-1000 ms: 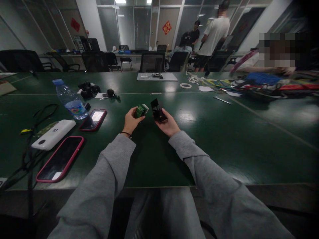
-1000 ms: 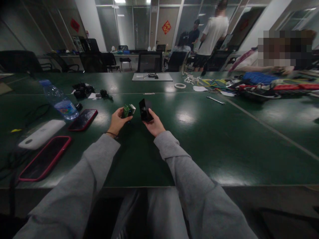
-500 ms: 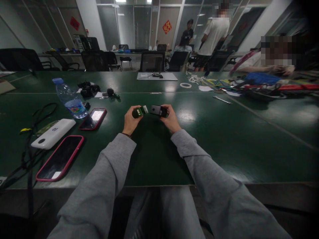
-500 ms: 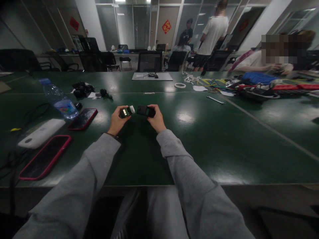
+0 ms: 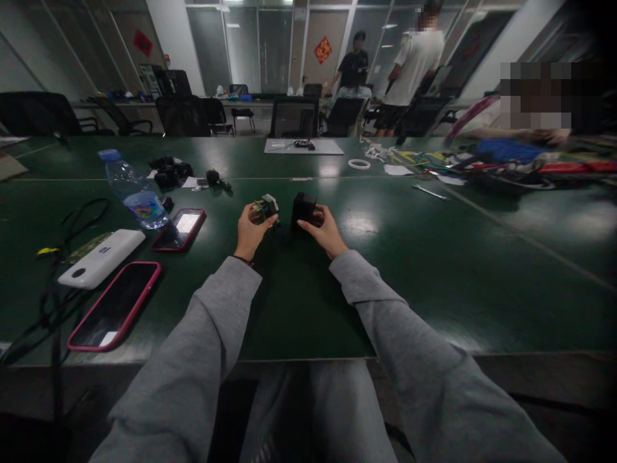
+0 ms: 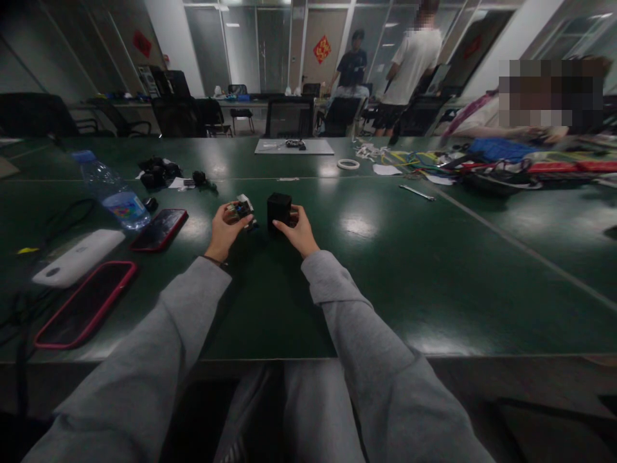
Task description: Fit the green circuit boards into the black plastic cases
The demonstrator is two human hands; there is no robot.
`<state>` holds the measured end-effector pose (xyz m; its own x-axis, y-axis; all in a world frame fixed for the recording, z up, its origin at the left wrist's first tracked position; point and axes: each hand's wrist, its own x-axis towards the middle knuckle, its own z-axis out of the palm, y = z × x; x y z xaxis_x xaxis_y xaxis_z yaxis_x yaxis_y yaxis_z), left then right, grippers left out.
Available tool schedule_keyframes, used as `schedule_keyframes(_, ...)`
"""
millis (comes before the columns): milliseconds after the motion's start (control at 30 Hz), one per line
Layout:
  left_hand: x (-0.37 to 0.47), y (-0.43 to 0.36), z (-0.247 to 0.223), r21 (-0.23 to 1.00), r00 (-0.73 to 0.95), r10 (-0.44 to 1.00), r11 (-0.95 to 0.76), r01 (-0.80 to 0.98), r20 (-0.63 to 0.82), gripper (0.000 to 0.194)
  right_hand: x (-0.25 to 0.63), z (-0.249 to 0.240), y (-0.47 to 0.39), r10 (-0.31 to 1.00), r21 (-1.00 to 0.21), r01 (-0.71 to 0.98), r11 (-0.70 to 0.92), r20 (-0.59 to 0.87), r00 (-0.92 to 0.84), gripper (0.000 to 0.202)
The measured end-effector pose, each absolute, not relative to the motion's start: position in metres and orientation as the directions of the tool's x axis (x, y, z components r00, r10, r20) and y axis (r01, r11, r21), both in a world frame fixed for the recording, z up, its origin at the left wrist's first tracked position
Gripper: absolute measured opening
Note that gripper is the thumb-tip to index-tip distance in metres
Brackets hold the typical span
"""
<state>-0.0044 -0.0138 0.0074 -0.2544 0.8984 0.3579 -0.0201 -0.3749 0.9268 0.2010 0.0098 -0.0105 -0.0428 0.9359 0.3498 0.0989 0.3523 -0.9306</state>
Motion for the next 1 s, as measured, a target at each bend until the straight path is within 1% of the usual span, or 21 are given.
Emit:
schedule_keyframes(67,-0.004,-0.011,0.007,0.945,-0.319,0.905,-0.319,-0.071,0.282,0.048,0.201,-0.011,0.01,0.951,-0.942,0.149,0.302,0.308,0.023,0.067)
schedule_keyframes(133,-0.004,-0.011,0.008,0.958,-0.34,0.921,-0.251,-0.139,0.192,0.045,0.202,-0.011,0.01,0.945,-0.929,0.222,0.297,0.319,0.068,0.069)
schedule_keyframes(200,-0.004,-0.014,0.01,0.954,-0.305,0.948,-0.17,-0.246,0.09,0.042,0.203,-0.01,0.009,0.937,-0.906,0.28,0.316,0.345,0.06,0.07)
schedule_keyframes(267,-0.005,-0.016,0.013,0.926,-0.241,0.97,-0.087,-0.368,-0.004,0.036,0.204,-0.008,0.007,0.923,-0.865,0.366,0.344,0.382,0.036,0.07)
schedule_keyframes(333,-0.007,-0.016,0.015,0.88,-0.191,0.978,-0.016,-0.475,-0.085,0.03,0.203,-0.004,0.002,0.889,-0.764,0.517,0.386,0.457,0.011,0.069)
schedule_keyframes(400,-0.008,-0.016,0.016,0.821,-0.152,0.975,0.046,-0.569,-0.16,0.025,0.202,-0.001,-0.004,0.844,-0.605,0.681,0.412,0.535,-0.035,0.067)
schedule_keyframes(467,-0.01,-0.015,0.019,0.751,-0.117,0.966,0.1,-0.653,-0.231,0.024,0.2,0.002,-0.008,0.82,-0.467,0.79,0.398,0.567,-0.079,0.064)
schedule_keyframes(500,-0.011,-0.015,0.02,0.715,-0.095,0.962,0.122,-0.688,-0.256,0.025,0.199,0.003,-0.01,0.819,-0.425,0.821,0.382,0.566,-0.089,0.063)
schedule_keyframes(600,-0.012,-0.017,0.023,0.632,-0.022,0.96,0.166,-0.757,-0.278,0.031,0.197,0.004,-0.014,0.827,-0.368,0.863,0.345,0.553,-0.095,0.056)
schedule_keyframes(767,-0.014,-0.021,0.022,0.576,0.09,0.971,0.206,-0.791,-0.223,0.04,0.196,-0.002,-0.014,0.837,-0.322,0.888,0.328,0.536,-0.115,0.048)
schedule_keyframes(900,-0.015,-0.022,0.02,0.536,0.149,0.971,0.229,-0.812,-0.188,0.041,0.195,-0.006,-0.014,0.843,-0.3,0.899,0.319,0.523,-0.125,0.05)
schedule_keyframes(1000,-0.014,-0.024,0.022,0.543,0.15,0.97,0.231,-0.807,-0.189,0.041,0.193,-0.004,-0.016,0.824,-0.326,0.887,0.327,0.557,-0.099,0.054)
